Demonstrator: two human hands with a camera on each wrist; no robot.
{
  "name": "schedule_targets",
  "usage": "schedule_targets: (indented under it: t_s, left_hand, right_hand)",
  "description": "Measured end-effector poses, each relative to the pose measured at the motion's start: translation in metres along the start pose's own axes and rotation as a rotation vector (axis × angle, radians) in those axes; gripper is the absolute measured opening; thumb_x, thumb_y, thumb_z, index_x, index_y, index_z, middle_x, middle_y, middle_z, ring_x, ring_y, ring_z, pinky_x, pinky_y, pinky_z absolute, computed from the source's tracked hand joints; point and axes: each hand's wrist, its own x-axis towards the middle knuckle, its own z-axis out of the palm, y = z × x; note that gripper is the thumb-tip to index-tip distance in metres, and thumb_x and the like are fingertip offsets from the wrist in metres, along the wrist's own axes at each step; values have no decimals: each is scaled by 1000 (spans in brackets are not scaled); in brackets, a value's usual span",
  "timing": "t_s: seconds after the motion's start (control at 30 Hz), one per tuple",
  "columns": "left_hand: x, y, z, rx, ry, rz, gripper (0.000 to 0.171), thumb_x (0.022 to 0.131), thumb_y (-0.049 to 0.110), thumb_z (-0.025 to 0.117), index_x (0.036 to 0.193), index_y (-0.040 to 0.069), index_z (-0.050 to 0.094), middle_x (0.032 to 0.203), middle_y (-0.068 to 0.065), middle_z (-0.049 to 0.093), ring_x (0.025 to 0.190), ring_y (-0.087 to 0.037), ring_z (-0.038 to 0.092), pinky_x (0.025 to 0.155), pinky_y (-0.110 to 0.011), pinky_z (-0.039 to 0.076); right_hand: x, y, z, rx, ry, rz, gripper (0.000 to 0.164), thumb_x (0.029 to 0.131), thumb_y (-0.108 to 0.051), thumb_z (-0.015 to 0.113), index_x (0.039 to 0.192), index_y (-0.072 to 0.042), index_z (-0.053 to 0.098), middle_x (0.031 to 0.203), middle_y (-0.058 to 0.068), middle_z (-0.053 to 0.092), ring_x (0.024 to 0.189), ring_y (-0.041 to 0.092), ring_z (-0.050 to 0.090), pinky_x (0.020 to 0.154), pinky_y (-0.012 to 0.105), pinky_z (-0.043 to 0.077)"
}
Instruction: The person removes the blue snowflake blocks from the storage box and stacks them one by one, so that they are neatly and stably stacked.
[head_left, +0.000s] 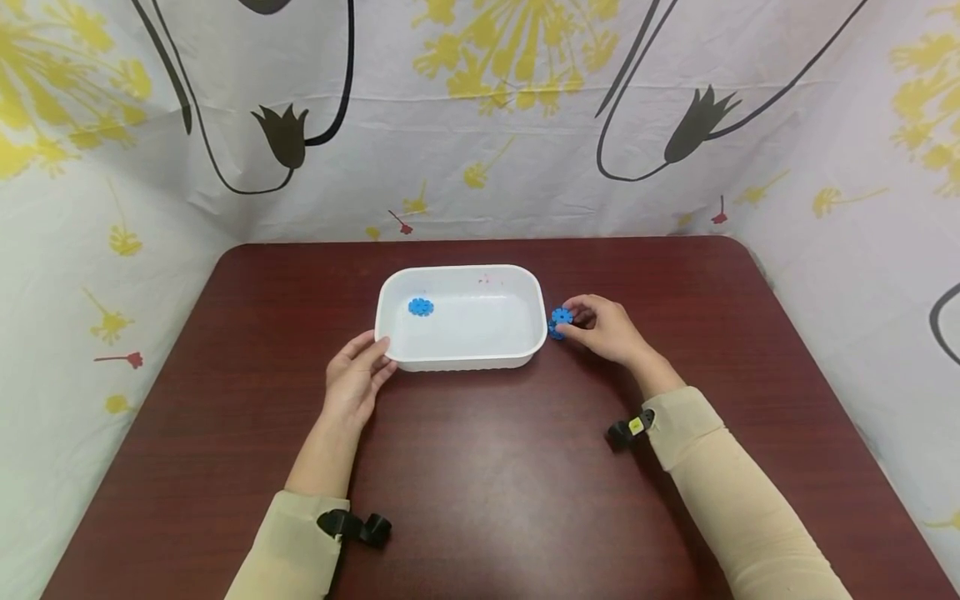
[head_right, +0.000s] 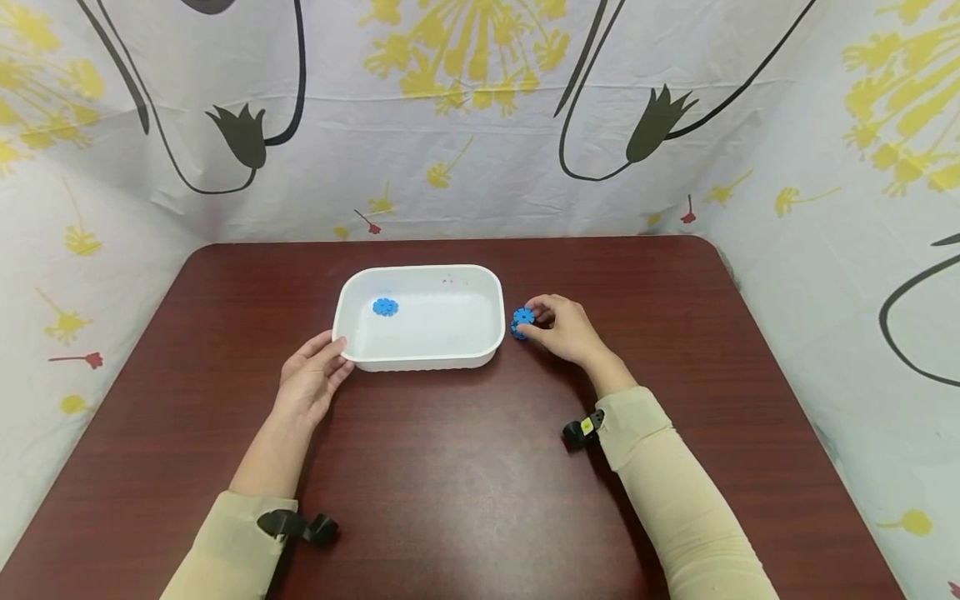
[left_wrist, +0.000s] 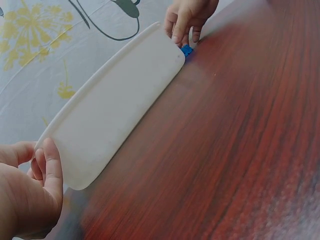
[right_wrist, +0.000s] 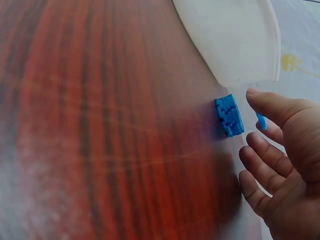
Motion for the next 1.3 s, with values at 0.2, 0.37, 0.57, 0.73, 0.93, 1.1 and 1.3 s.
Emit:
schedule_targets:
  t_s: [0.2,0.37,0.57,0.73,0.93,1.1,1.3]
  left_hand:
    - [1,0,0,-2,4,-3,33,94,6,71,124,8,58,82,0,59,69,-9,61,74,-22,62]
    - [1,0,-1,2,6,-6,34,94,6,72,125,8,57,81,0,59,69,-9,61,73,-23,62]
    - [0,0,-2,-3,-1,-8,35,94,7,72,126,7,57,81,0,59,70,-10,61,74,-22,62]
    - [0,0,-2,-1,-3,-12,35,95,7,71,127,8,57,81,0,60,70,-10,61,75,-23,62]
    - [1,1,-2,8,-8,-18,37,95,9,72,128,7,56,82,-1,60,71,-9,61,76,-22,62]
    - [1,1,-2,16,-10,-16,37,95,9,71,129,6,56,82,-1,60,71,-10,62,76,-22,62]
    - [2,0,-2,14,-9,-15,37,95,9,71,129,7,56,83,-1,60,71,-10,62,76,-23,62]
  right_hand:
    - [1,2,1,8,-26,-12,39,88,-17,81,119,0,65,107,16,66,98,31,64,86,47,57]
    - [1,3,2,2,-36,-30,39,87,-16,82,119,-1,66,109,15,64,100,30,63,88,46,57]
    - [0,4,2,1,-37,-46,39,86,-15,83,119,0,66,110,15,64,102,30,63,89,47,57]
    - [1,4,3,-4,-39,-43,39,86,-15,83,118,0,66,110,16,63,102,30,62,89,46,57]
    - [1,4,4,-16,-43,-42,40,87,-15,83,118,2,66,110,17,63,102,31,62,89,47,56]
    - [0,4,4,-22,-40,-43,40,87,-16,83,118,2,66,110,17,63,102,33,62,90,48,56]
    - [3,3,1,-19,-6,-40,36,90,-18,79,117,1,66,107,17,66,97,33,65,86,47,57]
